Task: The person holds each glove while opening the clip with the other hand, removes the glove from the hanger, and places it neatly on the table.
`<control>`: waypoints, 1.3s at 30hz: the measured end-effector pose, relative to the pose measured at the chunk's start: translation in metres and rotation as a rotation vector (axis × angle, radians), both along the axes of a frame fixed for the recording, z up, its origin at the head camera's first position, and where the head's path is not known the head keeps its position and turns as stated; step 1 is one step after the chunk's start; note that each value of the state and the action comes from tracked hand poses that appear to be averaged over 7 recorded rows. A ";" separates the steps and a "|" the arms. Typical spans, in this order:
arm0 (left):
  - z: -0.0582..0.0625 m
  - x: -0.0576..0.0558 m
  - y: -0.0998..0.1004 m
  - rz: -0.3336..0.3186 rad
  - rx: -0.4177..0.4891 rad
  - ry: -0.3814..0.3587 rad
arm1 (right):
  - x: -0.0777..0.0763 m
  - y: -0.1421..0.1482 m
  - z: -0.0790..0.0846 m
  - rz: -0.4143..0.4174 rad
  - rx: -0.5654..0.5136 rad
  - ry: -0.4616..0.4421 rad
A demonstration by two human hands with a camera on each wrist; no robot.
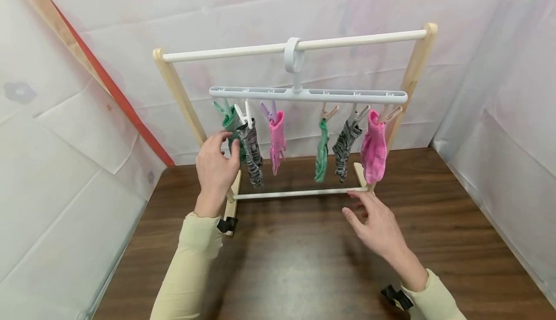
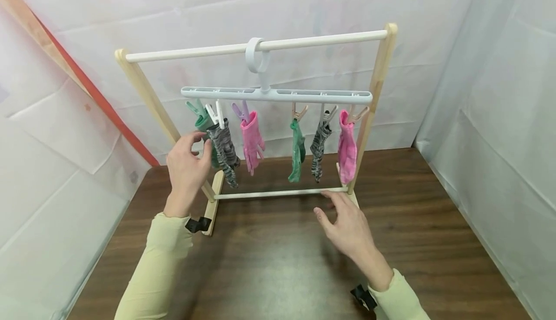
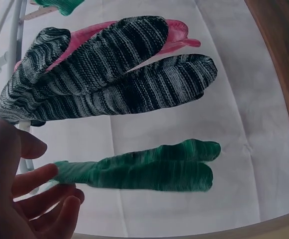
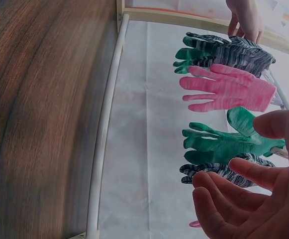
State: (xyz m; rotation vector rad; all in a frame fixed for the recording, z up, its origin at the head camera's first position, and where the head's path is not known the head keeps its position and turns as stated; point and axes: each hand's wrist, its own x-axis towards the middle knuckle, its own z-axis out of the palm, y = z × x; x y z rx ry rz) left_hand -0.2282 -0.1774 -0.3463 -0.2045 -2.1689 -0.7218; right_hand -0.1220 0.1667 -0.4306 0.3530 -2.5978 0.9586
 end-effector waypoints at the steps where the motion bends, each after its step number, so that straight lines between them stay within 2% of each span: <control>1: 0.000 0.000 0.000 -0.002 -0.002 0.006 | 0.000 0.000 0.000 0.000 0.001 -0.001; 7: 0.002 0.001 0.002 -0.019 0.012 0.063 | 0.001 0.002 0.001 -0.003 -0.003 -0.016; 11: 0.005 0.002 0.000 -0.024 0.052 0.111 | 0.001 0.002 0.002 0.002 -0.008 -0.023; 18: 0.003 0.007 -0.005 -0.043 0.092 0.190 | -0.002 0.003 0.006 0.007 -0.024 0.010; 24: -0.005 0.018 -0.008 -0.079 0.177 0.236 | -0.001 0.006 0.009 -0.001 -0.025 0.024; 29: -0.008 0.027 -0.010 -0.125 0.315 0.244 | -0.002 0.010 0.013 -0.023 -0.049 0.048; 34: -0.002 0.035 -0.008 -0.145 0.398 0.248 | -0.005 0.012 0.018 -0.030 -0.064 0.069; 39: 0.010 0.048 0.003 -0.204 0.415 0.278 | -0.006 0.012 0.022 -0.050 -0.095 0.127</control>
